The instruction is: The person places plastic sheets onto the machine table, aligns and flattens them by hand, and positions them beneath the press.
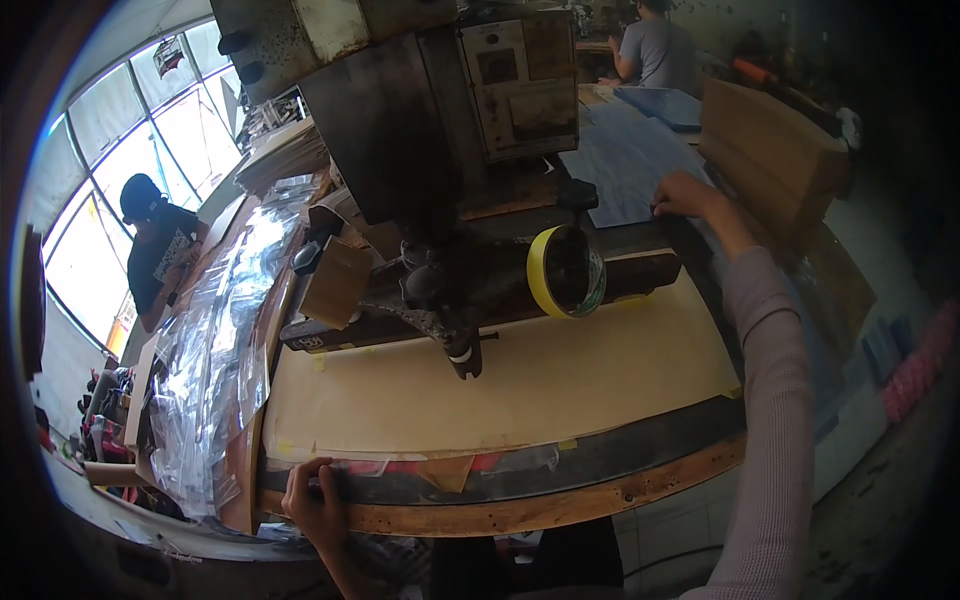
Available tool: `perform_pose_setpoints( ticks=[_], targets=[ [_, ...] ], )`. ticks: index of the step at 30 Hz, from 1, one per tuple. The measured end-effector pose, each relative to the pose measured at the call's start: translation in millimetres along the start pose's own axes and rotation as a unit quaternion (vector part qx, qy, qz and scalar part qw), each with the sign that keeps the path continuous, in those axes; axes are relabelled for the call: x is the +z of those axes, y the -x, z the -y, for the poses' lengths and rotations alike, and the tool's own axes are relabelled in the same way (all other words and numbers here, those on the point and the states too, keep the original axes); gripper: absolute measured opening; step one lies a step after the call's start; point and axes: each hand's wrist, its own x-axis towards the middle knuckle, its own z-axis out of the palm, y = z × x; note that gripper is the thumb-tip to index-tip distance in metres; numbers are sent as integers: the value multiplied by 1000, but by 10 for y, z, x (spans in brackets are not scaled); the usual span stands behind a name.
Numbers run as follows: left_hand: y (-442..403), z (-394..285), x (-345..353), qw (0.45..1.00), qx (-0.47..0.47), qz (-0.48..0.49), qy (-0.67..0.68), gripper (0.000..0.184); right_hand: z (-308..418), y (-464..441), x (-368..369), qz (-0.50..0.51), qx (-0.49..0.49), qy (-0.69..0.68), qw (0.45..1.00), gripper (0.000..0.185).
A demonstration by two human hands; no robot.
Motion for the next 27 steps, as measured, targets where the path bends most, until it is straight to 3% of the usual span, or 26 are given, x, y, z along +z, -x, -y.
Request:
perform_pose_setpoints(
  ticks=[4,7,10,13,16,19,21,23,25,27],
  targets=[
    [22,48,13,1000,3,1,-7,12,166,61,84,-30,31,116,992,19],
    [12,54,-8,1000,10,1,-10,12,-26,22,189,-115,23,57,991,18],
    [19,66,11,1000,-2,5,-1,11,-300,-10,326,-187,141,-84,969,19],
    [3,70,-7,1000,7,6,0,10,-894,-55,717,-245,326,-368,836,24],
    [-5,73,-15,1000,11,5,9,9,-973,-105,814,-364,362,-437,738,29],
    [-19,39,-29,1000,5,11,12,7,-748,-212,397,-495,388,-177,757,28],
    [-10,30,-30,1000,-12,11,19,5,-462,-205,-78,-587,356,-93,721,25],
    [1,47,-31,1000,-13,12,22,5,-359,-129,-449,-691,260,-40,674,25],
    [3,61,-27,1000,-3,6,20,5,4,162,-939,-694,227,-8,684,26],
    [-2,41,-32,1000,18,-2,16,5,572,562,-1327,-680,84,28,728,26]
  ],
)
